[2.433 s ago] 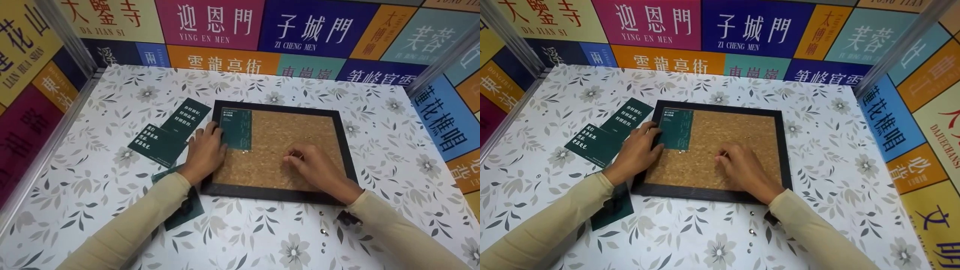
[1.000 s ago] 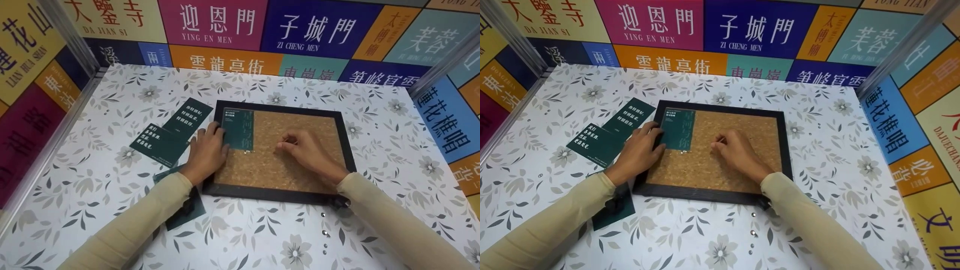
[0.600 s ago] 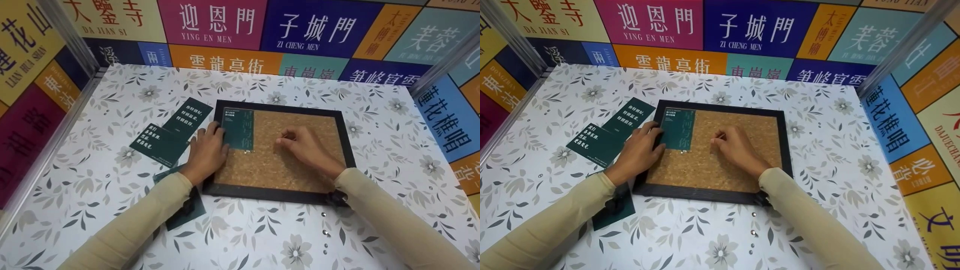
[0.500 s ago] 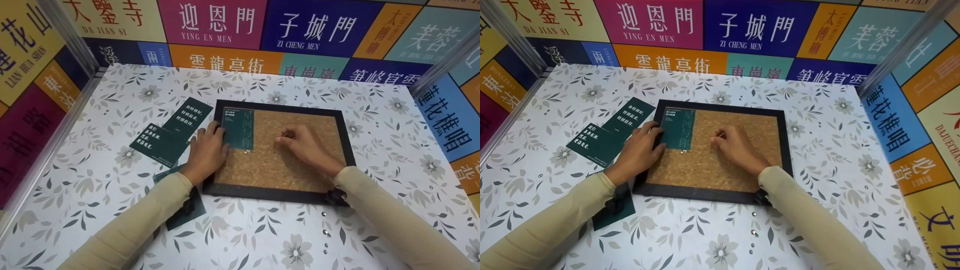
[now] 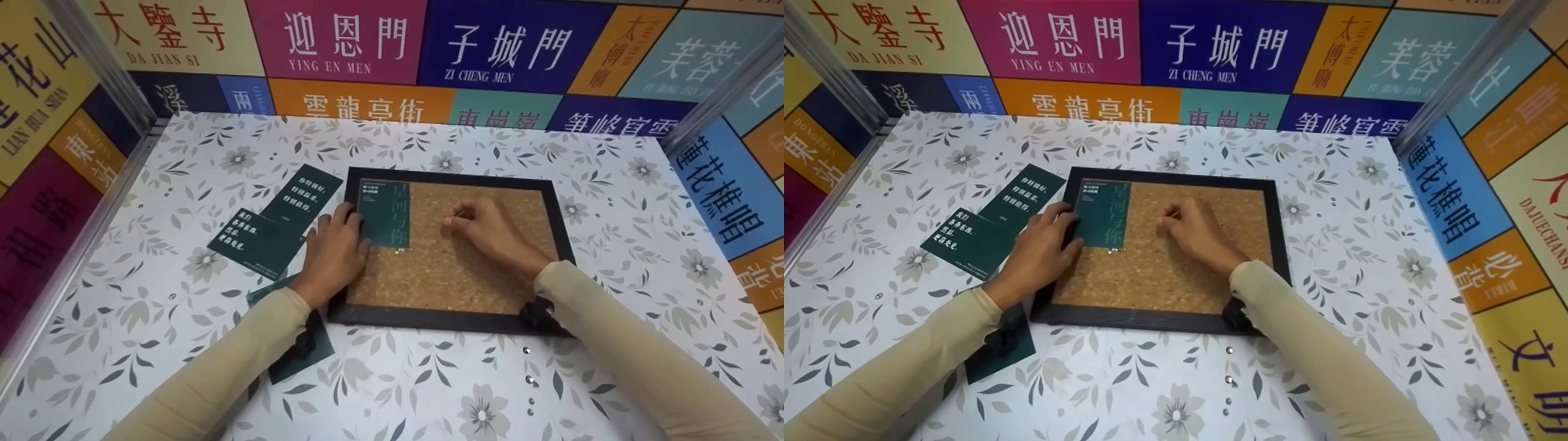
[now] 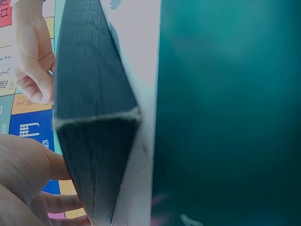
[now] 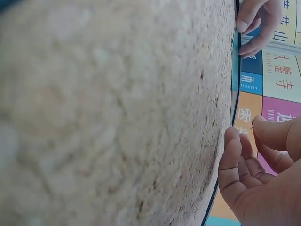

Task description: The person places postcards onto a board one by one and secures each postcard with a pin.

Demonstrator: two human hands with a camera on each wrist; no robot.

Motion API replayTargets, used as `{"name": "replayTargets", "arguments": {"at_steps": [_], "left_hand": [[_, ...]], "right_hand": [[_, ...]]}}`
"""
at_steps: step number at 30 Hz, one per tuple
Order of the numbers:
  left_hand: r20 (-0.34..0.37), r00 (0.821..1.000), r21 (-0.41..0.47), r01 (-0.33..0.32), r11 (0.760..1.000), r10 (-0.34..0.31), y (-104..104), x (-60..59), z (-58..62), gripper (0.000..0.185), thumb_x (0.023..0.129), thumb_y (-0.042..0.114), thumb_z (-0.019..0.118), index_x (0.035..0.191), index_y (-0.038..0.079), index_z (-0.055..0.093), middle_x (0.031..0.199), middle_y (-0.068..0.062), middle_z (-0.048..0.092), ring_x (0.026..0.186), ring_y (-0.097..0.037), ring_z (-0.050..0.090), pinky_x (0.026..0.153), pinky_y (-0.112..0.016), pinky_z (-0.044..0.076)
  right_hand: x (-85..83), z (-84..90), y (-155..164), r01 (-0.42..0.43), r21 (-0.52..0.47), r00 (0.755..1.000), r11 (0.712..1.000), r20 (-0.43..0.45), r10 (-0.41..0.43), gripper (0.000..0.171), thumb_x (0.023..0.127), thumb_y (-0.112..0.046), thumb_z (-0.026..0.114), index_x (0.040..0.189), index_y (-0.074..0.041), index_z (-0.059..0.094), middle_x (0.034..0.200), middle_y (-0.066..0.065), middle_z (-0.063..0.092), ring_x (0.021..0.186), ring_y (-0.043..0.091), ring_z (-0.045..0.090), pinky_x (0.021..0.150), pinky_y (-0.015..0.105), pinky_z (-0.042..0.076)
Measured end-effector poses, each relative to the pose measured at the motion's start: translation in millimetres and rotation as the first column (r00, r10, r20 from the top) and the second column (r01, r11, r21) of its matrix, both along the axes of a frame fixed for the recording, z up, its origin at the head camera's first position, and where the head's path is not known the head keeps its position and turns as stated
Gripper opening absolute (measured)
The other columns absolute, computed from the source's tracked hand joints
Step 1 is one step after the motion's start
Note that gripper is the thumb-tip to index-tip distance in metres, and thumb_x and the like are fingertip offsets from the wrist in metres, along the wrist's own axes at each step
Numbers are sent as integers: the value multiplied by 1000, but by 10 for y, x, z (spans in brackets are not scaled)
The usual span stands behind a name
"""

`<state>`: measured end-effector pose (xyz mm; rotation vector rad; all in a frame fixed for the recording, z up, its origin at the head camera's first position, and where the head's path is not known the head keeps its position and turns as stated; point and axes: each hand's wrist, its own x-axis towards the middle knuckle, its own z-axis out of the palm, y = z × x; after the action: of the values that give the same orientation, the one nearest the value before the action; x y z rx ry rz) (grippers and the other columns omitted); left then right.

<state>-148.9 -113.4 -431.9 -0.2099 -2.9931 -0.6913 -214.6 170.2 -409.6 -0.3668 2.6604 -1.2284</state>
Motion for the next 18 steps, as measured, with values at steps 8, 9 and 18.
{"name": "replayTargets", "arguments": {"at_steps": [8, 9, 18], "left_hand": [[-28, 999, 11, -16, 1000, 16, -1, 11, -23, 48, 105, 20, 73, 148, -1, 64, 160, -19, 51, 133, -50, 54, 104, -68, 49], [-29, 999, 11, -15, 1000, 15, 3, 8, -25, 48, 105, 21, 73, 148, -1, 64, 160, -19, 51, 133, -50, 54, 104, -68, 49], [-13, 1000, 6, -8, 1000, 8, 4, -4, -22, 49, 106, 21, 72, 149, 0, 63, 163, -20, 49, 136, -50, 53, 105, -69, 48]], "right_hand": [[-59, -41, -41, -15, -28, 1000, 1000, -5, 15, 11, 106, -10, 74, 102, -3, 81, 98, 10, 80, 88, 18, 66, 77, 27, 51], [-62, -45, -41, -15, -33, 1000, 999, -3, 15, 10, 106, -10, 74, 102, -3, 81, 98, 10, 80, 88, 18, 67, 77, 26, 51], [-107, -73, -62, -10, -19, 1000, 1000, -20, 9, 11, 107, -12, 74, 104, -3, 80, 101, 9, 78, 89, 18, 64, 79, 30, 51]]}}
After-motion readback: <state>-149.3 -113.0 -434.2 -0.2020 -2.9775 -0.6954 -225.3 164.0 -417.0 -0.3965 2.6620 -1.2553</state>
